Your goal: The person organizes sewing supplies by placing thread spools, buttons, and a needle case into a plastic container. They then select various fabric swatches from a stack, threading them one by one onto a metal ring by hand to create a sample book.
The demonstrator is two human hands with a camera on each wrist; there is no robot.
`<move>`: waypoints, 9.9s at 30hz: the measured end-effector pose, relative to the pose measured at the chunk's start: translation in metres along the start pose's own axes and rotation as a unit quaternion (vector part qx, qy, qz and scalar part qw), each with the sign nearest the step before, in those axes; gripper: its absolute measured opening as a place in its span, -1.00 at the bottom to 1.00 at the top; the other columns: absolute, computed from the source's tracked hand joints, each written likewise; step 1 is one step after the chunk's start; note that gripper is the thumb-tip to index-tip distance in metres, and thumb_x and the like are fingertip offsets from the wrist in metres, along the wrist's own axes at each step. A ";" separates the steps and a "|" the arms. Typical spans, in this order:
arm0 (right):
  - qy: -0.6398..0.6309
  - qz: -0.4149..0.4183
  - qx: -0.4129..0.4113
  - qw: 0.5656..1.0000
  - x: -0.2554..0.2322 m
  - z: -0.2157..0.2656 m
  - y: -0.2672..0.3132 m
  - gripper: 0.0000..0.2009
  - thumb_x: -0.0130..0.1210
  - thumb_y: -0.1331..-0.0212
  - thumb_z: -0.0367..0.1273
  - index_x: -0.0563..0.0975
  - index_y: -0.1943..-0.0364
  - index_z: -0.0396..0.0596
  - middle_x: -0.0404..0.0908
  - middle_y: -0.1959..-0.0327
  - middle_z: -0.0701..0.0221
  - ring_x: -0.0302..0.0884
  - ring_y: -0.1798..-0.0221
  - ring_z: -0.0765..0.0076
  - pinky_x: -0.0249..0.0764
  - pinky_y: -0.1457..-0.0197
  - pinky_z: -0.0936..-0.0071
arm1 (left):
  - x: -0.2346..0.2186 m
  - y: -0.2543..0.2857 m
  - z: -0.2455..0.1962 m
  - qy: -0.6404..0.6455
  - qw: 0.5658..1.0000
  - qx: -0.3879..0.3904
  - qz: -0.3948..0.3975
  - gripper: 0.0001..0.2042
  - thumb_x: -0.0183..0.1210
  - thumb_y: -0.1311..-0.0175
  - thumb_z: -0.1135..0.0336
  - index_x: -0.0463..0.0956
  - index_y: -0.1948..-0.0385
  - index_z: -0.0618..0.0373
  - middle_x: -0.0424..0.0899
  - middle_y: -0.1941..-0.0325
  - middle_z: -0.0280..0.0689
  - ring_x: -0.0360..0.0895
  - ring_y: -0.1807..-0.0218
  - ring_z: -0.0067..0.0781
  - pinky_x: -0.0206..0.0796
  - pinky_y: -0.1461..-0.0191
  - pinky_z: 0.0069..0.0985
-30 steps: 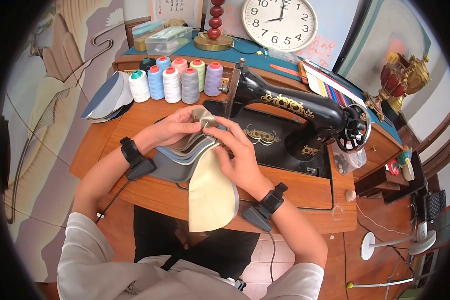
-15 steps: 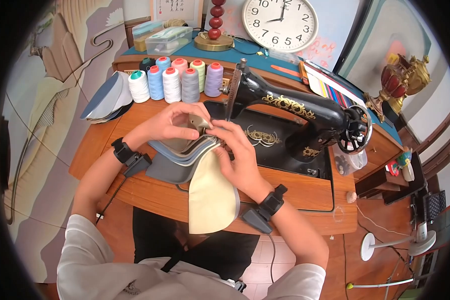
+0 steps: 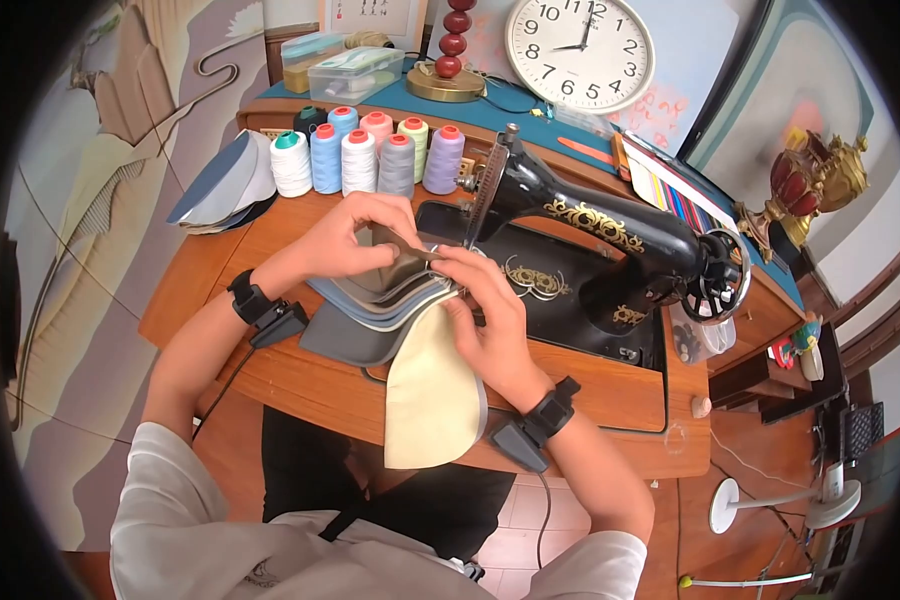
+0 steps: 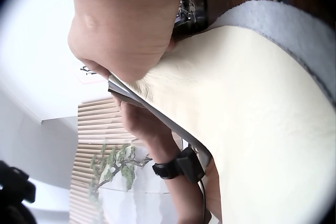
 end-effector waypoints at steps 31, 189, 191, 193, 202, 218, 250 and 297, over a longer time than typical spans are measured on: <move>-0.091 0.106 0.075 0.987 0.008 -0.008 0.001 -0.55 0.02 -0.09 -0.74 0.54 -0.11 -0.18 0.49 -0.11 0.32 0.49 0.10 0.42 0.45 0.10 0.58 | 0.036 0.011 0.043 0.435 0.885 -0.168 0.012 -0.88 0.27 -0.36 0.46 0.65 0.13 0.20 0.68 0.10 -0.37 0.57 0.02 -0.60 0.37 -0.14 -0.55; 0.071 0.026 -0.044 0.996 0.005 0.017 0.001 -0.55 0.09 -0.08 -0.75 0.61 -0.07 -0.12 0.36 -0.17 0.25 0.51 0.22 0.42 0.51 0.15 0.50 | 0.018 0.015 -0.018 -0.264 0.964 -0.014 0.033 -0.52 0.19 0.04 0.51 0.66 -0.03 -0.01 0.61 0.36 -0.14 0.59 0.29 -0.02 0.41 0.26 -0.20; 0.081 0.029 -0.051 0.995 0.005 0.019 0.000 -0.55 0.09 -0.07 -0.75 0.61 -0.07 -0.12 0.35 -0.19 0.25 0.50 0.24 0.43 0.51 0.16 0.50 | 0.016 0.014 -0.020 -0.295 0.954 -0.032 0.044 -0.49 0.19 0.04 0.51 0.66 -0.07 -0.08 0.61 0.36 -0.15 0.59 0.30 -0.04 0.41 0.27 -0.22; 0.078 0.028 -0.046 0.995 0.004 0.019 0.000 -0.55 0.10 -0.07 -0.75 0.61 -0.07 -0.12 0.35 -0.20 0.25 0.50 0.25 0.44 0.51 0.16 0.50 | 0.013 0.013 -0.022 -0.319 0.947 -0.038 0.028 -0.42 0.20 0.05 0.52 0.64 -0.14 -0.20 0.59 0.34 -0.18 0.55 0.34 -0.08 0.40 0.31 -0.29; 0.057 0.046 -0.024 0.997 0.004 0.011 0.000 -0.53 0.15 -0.06 -0.74 0.63 -0.10 -0.11 0.34 -0.27 0.20 0.62 0.15 0.42 0.53 0.13 0.51 | 0.008 0.012 -0.010 -0.035 0.998 -0.038 -0.033 -0.65 0.30 -0.12 0.44 0.71 0.00 -0.03 0.65 0.23 -0.44 0.52 0.30 -0.59 0.27 0.33 -0.59; 0.030 0.032 -0.022 0.999 0.005 0.009 0.002 -0.56 0.16 -0.08 -0.73 0.62 -0.09 -0.14 0.44 -0.09 0.26 0.57 0.05 0.36 0.55 0.17 0.53 | 0.011 0.013 0.000 0.056 0.997 -0.026 -0.051 -0.77 0.33 -0.19 0.40 0.75 0.10 0.02 0.76 0.19 -0.43 0.54 0.25 -0.67 0.26 0.31 -0.66; -0.011 -0.028 0.003 1.000 -0.001 -0.007 0.005 -0.48 0.26 -0.07 -0.69 0.40 -0.15 -0.13 0.40 -0.20 0.18 0.55 0.32 0.55 0.51 0.35 0.61 | 0.020 0.015 -0.031 -0.082 0.995 0.022 -0.050 -0.49 0.60 0.13 0.11 0.56 0.22 0.19 0.51 0.30 -0.34 0.47 0.29 -0.48 0.30 0.24 -0.53; 0.140 -0.132 0.066 0.979 -0.024 -0.022 0.005 -0.29 0.55 0.07 -0.34 0.42 -0.21 -0.16 0.39 0.21 0.41 0.36 0.21 0.43 0.39 0.18 0.48 | 0.026 0.022 0.010 0.134 0.978 -0.108 -0.121 -0.59 0.45 0.01 0.40 0.50 0.10 0.17 0.64 0.17 -0.35 0.56 0.21 -0.71 0.42 0.21 -0.66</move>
Point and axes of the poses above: each hand's wrist, its own y-axis away from the middle knuckle, its own x-axis out of the palm, z = x × y, the point moved 7 cm from there along -y, towards the middle knuckle
